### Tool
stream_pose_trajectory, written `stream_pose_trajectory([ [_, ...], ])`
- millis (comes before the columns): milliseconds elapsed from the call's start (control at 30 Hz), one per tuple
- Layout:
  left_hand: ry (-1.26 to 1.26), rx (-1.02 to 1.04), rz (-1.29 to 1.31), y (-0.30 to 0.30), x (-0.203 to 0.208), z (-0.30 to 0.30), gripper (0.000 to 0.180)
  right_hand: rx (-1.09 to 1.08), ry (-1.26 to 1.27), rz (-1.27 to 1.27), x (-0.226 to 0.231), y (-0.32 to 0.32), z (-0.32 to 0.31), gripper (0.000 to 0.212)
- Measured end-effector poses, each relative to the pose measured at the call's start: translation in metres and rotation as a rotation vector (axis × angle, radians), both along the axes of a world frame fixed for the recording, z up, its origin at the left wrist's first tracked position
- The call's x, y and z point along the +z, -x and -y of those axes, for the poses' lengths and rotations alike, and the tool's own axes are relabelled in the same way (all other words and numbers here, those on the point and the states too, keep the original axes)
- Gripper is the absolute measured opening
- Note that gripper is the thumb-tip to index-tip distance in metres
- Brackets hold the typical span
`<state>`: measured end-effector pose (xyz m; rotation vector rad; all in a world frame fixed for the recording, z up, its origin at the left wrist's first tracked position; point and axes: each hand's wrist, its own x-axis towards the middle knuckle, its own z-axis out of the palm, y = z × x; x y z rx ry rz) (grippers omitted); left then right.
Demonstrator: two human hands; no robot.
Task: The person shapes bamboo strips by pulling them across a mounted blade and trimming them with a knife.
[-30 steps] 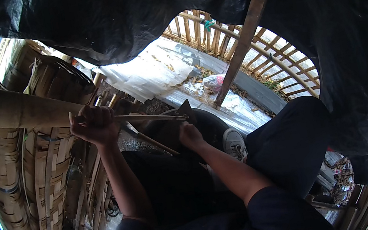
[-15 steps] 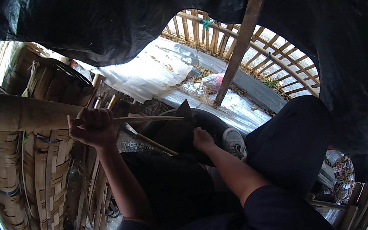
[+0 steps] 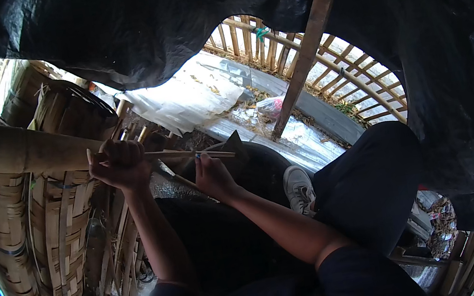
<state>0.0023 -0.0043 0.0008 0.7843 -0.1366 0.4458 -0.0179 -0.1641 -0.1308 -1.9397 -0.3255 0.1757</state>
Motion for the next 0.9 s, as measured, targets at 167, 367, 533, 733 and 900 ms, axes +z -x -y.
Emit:
stream_pose_trajectory([
  [167, 0.015, 0.065, -0.089, -0.007, 0.006, 0.017, 0.051, -0.060, 0.284, -0.089, -0.078, 0.005, 0.052, 0.029],
  [367, 0.037, 0.060, -0.125, 0.001, 0.003, 0.010, 0.053, 0.002, 0.058, 0.031, 0.028, 0.006, -0.010, 0.026],
  [533, 0.018, 0.041, -0.111, -0.005, 0.004, 0.019, 0.053, 0.015, -0.005, 0.089, 0.012, 0.004, 0.009, 0.023],
  [733, -0.015, 0.049, -0.115, -0.002, 0.003, 0.009, 0.052, 0.020, 0.269, 0.013, -0.015, -0.004, 0.012, 0.024],
  [900, 0.050, -0.014, -0.090, 0.000, -0.003, 0.013, 0.054, 0.029, 0.043, 0.035, 0.087, 0.005, -0.016, 0.026],
])
